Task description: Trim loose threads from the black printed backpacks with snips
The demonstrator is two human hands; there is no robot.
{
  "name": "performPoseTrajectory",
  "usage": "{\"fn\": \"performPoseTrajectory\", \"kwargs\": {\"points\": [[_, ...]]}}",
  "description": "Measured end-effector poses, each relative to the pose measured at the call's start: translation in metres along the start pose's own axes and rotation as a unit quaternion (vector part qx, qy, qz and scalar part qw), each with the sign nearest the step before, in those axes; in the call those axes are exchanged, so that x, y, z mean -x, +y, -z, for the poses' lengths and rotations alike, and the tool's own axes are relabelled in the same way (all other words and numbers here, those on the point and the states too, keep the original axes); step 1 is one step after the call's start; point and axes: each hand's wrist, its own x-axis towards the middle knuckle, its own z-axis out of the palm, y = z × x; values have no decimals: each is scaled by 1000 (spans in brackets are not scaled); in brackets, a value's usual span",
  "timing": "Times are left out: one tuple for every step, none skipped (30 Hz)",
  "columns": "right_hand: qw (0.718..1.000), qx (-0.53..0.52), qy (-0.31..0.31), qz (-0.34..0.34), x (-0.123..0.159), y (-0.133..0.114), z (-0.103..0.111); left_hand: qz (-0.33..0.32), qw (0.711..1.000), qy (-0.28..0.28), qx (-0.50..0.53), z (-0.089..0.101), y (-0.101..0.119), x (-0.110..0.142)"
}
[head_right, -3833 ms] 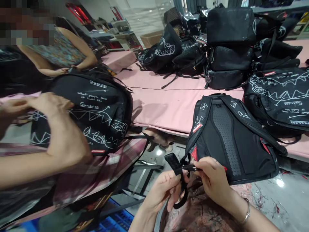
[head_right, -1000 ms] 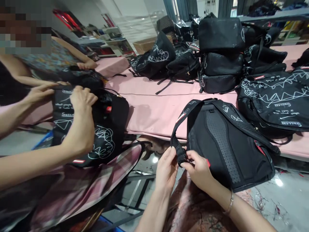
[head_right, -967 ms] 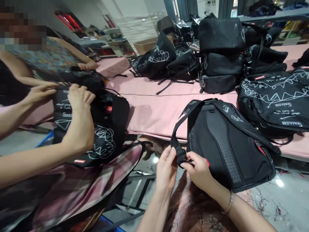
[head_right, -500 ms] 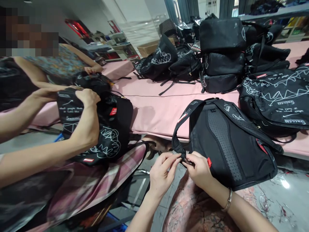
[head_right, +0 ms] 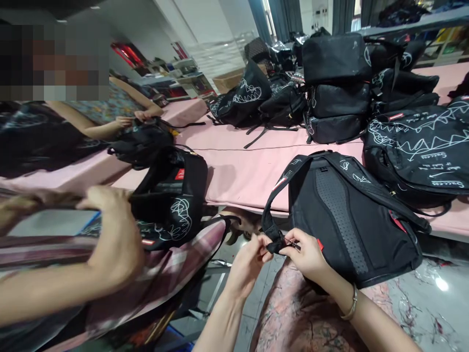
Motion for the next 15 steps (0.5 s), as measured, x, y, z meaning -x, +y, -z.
{"fn": "performPoseTrajectory", "kwargs": {"points": [[1000,-15,-10,-8,1,0,0,-18,999,7,-37,0,-2,0],[999,-30,-13,-17,2,-1,0,-32,997,11,-70,0,-3,1],[999,-41,-8,-23,4,-1,1,-39,994,11,-97,0,-5,1],[999,-45,6,-27,7,-3,2,-39,993,6,-113,0,-6,2],[998,-43,26,-30,10,-4,5,-36,992,-3,-120,0,-6,3],[998,-29,47,-31,14,-6,8,-33,992,-11,-123,0,-7,4],[997,-5,65,-29,19,-9,12,-30,992,-18,-124,0,-6,5],[996,25,76,-23,24,-11,16,-27,992,-24,-125,-1,-6,6],[995,59,79,-14,29,-14,21,-25,991,-29,-126,-2,-5,6],[993,93,74,-3,34,-16,26,-24,991,-31,-128,-3,-5,6],[990,126,66,11,38,-18,30,-28,990,-32,-135,-4,-4,6],[986,156,56,24,42,-20,33,-37,988,-31,-146,-5,-3,6],[982,181,45,34,45,-21,36,-52,985,-30,-163,-6,-3,7],[978,203,37,41,48,-22,38,-70,980,-28,-185,-7,-2,7],[973,222,34,46,50,-23,39,-90,974,-27,-207,-8,-2,7]]}}
